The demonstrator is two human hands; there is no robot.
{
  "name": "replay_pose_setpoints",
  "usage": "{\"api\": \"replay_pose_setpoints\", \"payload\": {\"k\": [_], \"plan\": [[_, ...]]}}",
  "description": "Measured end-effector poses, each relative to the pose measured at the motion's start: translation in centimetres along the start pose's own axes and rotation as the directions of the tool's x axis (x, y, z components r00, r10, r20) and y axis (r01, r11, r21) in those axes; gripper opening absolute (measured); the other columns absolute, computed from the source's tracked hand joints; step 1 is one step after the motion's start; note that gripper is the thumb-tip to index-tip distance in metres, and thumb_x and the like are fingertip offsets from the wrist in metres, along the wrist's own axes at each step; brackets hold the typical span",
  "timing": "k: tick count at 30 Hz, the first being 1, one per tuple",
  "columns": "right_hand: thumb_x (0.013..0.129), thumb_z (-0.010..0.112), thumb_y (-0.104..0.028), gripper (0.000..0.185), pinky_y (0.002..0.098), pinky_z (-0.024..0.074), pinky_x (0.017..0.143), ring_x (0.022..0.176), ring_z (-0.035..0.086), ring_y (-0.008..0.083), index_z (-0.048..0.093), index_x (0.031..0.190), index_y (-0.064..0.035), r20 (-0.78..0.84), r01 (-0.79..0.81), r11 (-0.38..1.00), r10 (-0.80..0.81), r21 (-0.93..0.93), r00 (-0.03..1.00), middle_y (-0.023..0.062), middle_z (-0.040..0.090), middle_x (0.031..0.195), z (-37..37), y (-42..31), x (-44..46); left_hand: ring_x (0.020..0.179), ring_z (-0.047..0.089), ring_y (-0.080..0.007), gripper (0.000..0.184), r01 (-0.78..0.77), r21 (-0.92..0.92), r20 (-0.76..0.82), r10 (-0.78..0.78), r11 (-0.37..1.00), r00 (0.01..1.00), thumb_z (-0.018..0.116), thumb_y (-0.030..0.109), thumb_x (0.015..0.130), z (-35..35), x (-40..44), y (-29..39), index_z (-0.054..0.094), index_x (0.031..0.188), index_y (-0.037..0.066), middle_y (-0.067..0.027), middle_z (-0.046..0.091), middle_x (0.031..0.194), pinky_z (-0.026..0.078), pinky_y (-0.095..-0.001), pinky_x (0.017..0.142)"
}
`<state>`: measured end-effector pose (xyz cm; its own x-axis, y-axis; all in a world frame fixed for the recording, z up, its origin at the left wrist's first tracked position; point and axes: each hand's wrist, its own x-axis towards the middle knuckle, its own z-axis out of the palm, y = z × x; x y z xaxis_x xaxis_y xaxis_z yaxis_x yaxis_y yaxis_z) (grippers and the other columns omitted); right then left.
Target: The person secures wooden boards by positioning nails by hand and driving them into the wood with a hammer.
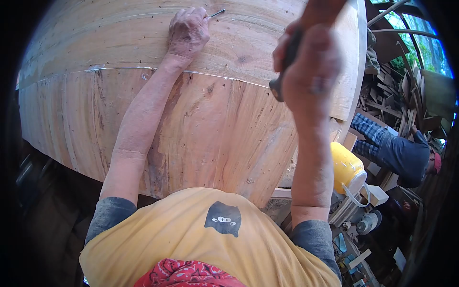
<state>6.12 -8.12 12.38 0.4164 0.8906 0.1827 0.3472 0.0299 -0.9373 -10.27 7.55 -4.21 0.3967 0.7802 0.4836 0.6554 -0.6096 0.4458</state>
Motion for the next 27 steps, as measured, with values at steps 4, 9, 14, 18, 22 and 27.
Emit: {"api": "replay_pose_setpoints", "payload": {"k": [4, 9, 14, 18, 22, 27], "plan": [[0.110, 0.039, -0.055, 0.057, 0.0307, 0.0463, 0.051, 0.055, 0.057, 0.0125, 0.059, 0.097, -0.0030, 0.192, -0.161, 0.869, 0.278, -0.468, 0.941, 0.0056, 0.060, 0.067, 0.3, 9.0, -1.7, 0.089, 0.063, -0.0328, 0.010, -0.011, 0.002, -0.010, 0.011, 1.000, 1.000, 0.069, 0.017, 0.090, 0.1, 0.1, -0.2, 0.063, 0.088, 0.009, -0.0106, 0.066, 0.086, 0.050, -0.0461, 0.083], [0.110, 0.039, -0.055, 0.057, 0.0316, 0.0467, 0.051, 0.055, 0.057, 0.0133, 0.059, 0.097, -0.0032, 0.116, -0.327, 0.899, 0.372, -0.291, 0.921, 0.0047, 0.059, 0.067, -0.4, 2.6, 0.1, 0.089, 0.064, -0.0329, 0.010, -0.002, 0.007, 0.010, 0.002, 1.000, 1.000, 0.069, 0.018, 0.090, 0.0, 0.2, 0.3, 0.063, 0.088, 0.010, -0.0107, 0.067, 0.086, 0.051, -0.0460, 0.082], [0.109, 0.035, -0.057, 0.061, 0.0298, 0.0419, 0.049, 0.053, 0.054, 0.0165, 0.059, 0.096, -0.0022, -0.118, 0.006, 1.000, -0.007, -0.007, 0.993, 0.0060, 0.057, 0.066, -3.1, -4.4, 3.5, 0.089, 0.064, -0.0326, 0.010, -0.031, 0.047, 0.001, 0.031, 0.998, 1.000, 0.067, 0.018, 0.091, 0.0, -0.2, 0.1, 0.063, 0.088, 0.009, -0.0105, 0.067, 0.087, 0.051, -0.0452, 0.081], [0.105, 0.036, -0.066, 0.070, 0.0307, 0.0412, 0.050, 0.052, 0.053, 0.0193, 0.058, 0.095, 0.0001, -0.085, 0.025, 0.981, -0.009, 0.193, 0.996, 0.0083, 0.056, 0.066, -3.0, -4.0, 2.7, 0.089, 0.063, -0.0326, 0.010, -0.193, 0.079, 0.025, 0.191, 0.978, 0.981, 0.066, 0.017, 0.092, -0.3, -0.5, 0.8, 0.062, 0.089, 0.008, -0.0103, 0.067, 0.087, 0.051, -0.0450, 0.081], [0.105, 0.043, -0.065, 0.069, 0.0290, 0.0414, 0.050, 0.053, 0.053, 0.0183, 0.058, 0.101, 0.0024, -0.021, -0.164, 0.966, 0.171, 0.202, 0.985, 0.0090, 0.057, 0.069, -0.5, -1.2, 0.1, 0.089, 0.063, -0.0318, 0.009, -0.021, 0.043, -0.088, 0.025, 0.999, 0.996, 0.067, 0.016, 0.091, 0.3, -0.1, -0.3, 0.062, 0.088, 0.008, -0.0098, 0.066, 0.088, 0.052, -0.0447, 0.081], [0.105, 0.041, -0.066, 0.070, 0.0268, 0.0434, 0.050, 0.054, 0.056, 0.0137, 0.059, 0.104, 0.0016, 0.052, -0.216, 0.972, 0.212, 0.094, 0.976, 0.0060, 0.058, 0.070, -0.1, 0.0, -1.0, 0.089, 0.063, -0.0317, 0.007, -0.031, 0.043, -0.016, 0.032, 0.999, 0.999, 0.068, 0.014, 0.088, 0.1, -0.3, 0.0, 0.062, 0.089, 0.009, -0.0096, 0.066, 0.088, 0.052, -0.0446, 0.081]]}}
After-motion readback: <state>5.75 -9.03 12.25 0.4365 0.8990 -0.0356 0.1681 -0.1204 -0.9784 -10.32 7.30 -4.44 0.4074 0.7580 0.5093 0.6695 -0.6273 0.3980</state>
